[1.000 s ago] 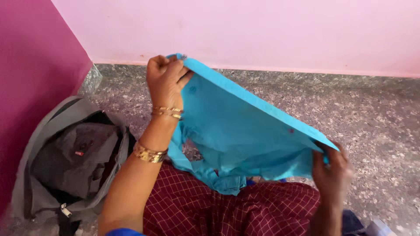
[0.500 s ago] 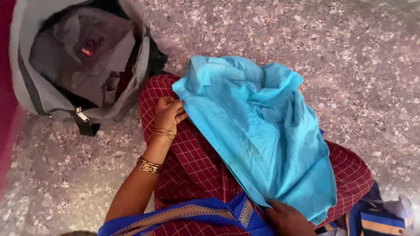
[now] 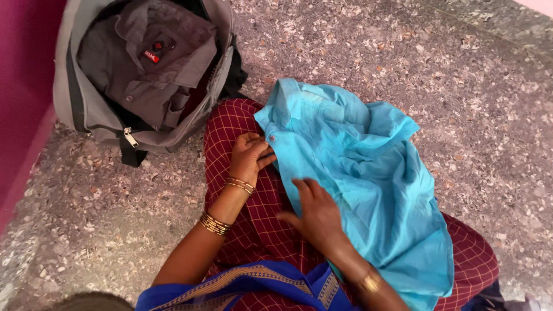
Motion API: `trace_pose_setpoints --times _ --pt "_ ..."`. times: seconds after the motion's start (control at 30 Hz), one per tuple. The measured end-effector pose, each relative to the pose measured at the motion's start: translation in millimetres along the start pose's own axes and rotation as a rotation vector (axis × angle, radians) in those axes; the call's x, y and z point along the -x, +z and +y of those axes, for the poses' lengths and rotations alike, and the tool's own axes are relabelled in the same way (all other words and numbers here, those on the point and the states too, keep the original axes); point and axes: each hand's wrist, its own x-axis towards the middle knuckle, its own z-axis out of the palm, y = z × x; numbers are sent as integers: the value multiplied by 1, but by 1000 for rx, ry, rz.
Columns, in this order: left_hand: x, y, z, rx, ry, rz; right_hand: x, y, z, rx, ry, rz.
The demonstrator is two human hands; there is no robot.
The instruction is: The person folds several items of clothing by hand, including a dark jacket, a light blue shirt, and a striped shirt, placing each folded item into a grey backpack on the floor.
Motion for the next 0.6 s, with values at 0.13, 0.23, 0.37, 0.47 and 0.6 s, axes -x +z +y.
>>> trace_pose_setpoints --times 0.13,0.23,0.37,0.47,0.6 --pt "0 2 4 51 -4 -32 -1 37 38 68 166 -37" --pt "18 -1 -13 79 13 29 8 28 67 -207 348 -38" --pt "59 -3 -50 -265 -13 89 -1 18 54 -336 374 3" --pt "57 -11 -64 -167 -156 -43 -20 26 38 -295 230 -36" --pt "44 -17 -85 -122 -129 -122 -23 50 49 -130 192 -108"
